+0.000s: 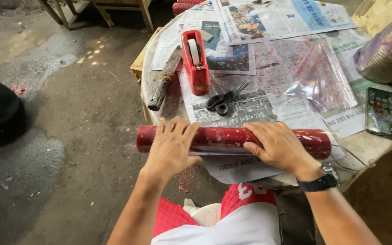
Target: Wrapping a red cylindrical item in decorative plastic film and securing it with tape after trimming the end with a saw.
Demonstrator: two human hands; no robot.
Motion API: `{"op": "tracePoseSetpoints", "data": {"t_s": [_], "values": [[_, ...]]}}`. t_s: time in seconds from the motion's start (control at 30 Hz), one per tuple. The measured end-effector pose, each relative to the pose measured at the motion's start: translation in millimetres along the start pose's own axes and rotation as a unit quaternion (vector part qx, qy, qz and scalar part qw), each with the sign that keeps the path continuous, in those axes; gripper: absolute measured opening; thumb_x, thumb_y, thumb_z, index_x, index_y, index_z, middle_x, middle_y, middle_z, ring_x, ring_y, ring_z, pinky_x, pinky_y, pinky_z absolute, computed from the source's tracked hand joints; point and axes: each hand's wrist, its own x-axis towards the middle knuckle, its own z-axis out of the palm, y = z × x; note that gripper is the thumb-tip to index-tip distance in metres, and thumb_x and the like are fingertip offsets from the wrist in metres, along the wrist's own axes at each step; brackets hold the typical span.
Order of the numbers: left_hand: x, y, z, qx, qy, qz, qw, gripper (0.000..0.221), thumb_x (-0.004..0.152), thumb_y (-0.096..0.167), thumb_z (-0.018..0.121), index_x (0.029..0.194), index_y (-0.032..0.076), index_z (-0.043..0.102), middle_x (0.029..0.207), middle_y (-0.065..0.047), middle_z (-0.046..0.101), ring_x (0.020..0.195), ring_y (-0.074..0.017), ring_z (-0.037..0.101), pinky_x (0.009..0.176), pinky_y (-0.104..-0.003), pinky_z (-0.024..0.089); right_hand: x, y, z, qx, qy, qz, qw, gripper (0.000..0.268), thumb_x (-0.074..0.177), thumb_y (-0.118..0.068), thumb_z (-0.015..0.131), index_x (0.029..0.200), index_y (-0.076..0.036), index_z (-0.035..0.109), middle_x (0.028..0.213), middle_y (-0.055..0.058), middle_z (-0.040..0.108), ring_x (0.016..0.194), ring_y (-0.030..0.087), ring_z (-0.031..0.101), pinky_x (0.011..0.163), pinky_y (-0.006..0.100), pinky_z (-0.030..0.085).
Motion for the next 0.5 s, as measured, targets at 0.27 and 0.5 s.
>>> {"op": "tracePoseSetpoints", "data": {"t_s": [0.27,0.5], "values": [[-3.7,-25.5,-8.3,-0.077,-0.005,-0.017,0.997,0.056,0.072,0.046,0.061,0.118,0.020,0.041,0.114,-0.005,0.048,0.112,-0.0257,0.042,0.093,-0.041,0.029,32.6,-50.6,-0.8,0.000,0.007,-0.080,0.997,0.057,0.084,-0.049,0.033,0.126,-0.011,0.037,0.119,0.016,0.047,0.113,0.031,0.044,0.085,0.043,0.037],[41.4,-41.9,-14.3,-0.157,0.021,-0.017,0.987,0.057,0.072,0.049,0.056,0.116,0.014,0.049,0.109,-0.013,0.053,0.102,-0.0355,0.052,0.087,-0.048,0.037,36.4,-57.8,30.8,-0.082,0.021,-0.009,0.996,0.074,0.073,-0.059,0.049,0.129,-0.013,0.032,0.108,0.006,0.050,0.104,0.022,0.049,0.083,0.036,0.037]]}}
